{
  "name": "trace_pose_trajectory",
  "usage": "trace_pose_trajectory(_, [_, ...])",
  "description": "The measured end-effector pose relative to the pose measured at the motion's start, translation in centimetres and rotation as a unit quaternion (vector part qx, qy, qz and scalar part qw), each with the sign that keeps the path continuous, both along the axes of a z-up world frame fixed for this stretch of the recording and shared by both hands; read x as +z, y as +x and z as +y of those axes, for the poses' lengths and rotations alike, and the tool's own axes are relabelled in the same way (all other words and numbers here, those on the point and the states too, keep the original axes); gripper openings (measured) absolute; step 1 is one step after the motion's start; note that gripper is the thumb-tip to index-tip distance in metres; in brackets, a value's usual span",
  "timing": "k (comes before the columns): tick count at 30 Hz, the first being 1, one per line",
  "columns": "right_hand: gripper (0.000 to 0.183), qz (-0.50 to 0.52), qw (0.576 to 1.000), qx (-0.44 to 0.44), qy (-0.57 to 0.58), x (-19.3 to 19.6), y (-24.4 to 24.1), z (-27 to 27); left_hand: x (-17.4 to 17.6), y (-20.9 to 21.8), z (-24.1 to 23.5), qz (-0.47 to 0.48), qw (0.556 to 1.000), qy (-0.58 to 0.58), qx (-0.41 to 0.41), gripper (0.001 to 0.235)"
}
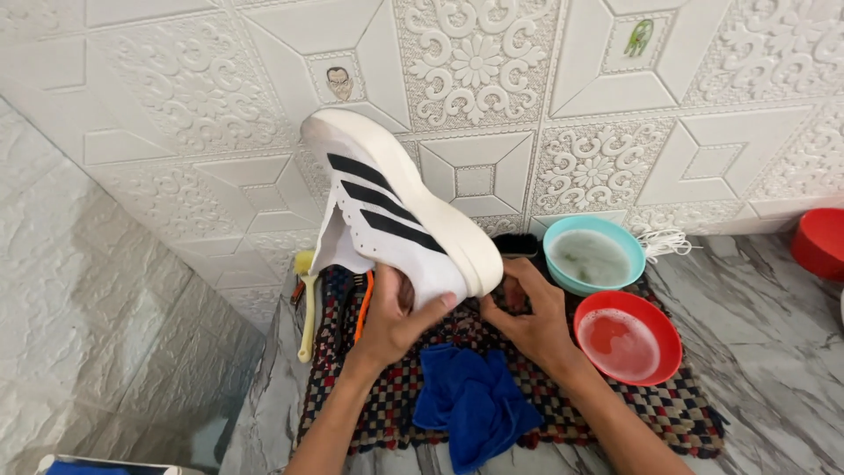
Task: The person scrubs a white sneaker with black stripes using a brush dipped in soapy water, then wipes it with a blue cloth. The person repeats the scrubbing and wiping process on different parts of the shoe.
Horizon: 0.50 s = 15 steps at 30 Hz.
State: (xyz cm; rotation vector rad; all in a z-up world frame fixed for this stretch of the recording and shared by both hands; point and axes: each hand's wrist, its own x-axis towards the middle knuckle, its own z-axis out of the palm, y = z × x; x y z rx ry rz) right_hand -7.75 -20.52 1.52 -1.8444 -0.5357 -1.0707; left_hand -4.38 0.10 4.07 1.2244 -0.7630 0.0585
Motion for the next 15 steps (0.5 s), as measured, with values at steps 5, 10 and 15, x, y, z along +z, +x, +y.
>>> trace_pose_trajectory(5, [0.038, 0.006, 1.0, -0.018, -0.006, 0.0, 0.1, -0.2, 1.3, -1.2, -0.2, -0.115, 0.989, 0.067, 0.07, 0.091])
trace_pose_trajectory(10, [0.038, 0.048, 0.997, -0.034, -0.059, -1.4, 0.3, -0.1, -2.7, 1.4, 1.6, -0.17, 0.969, 0.139, 0.114, 0.093])
trace_pose_trajectory(15, [0.037, 0.062, 0.981, -0.068, -0.169, -0.4, -0.5, 0.8, -4.5, 1.5, 2.7, -0.17, 0.968, 0.111, 0.147, 0.08])
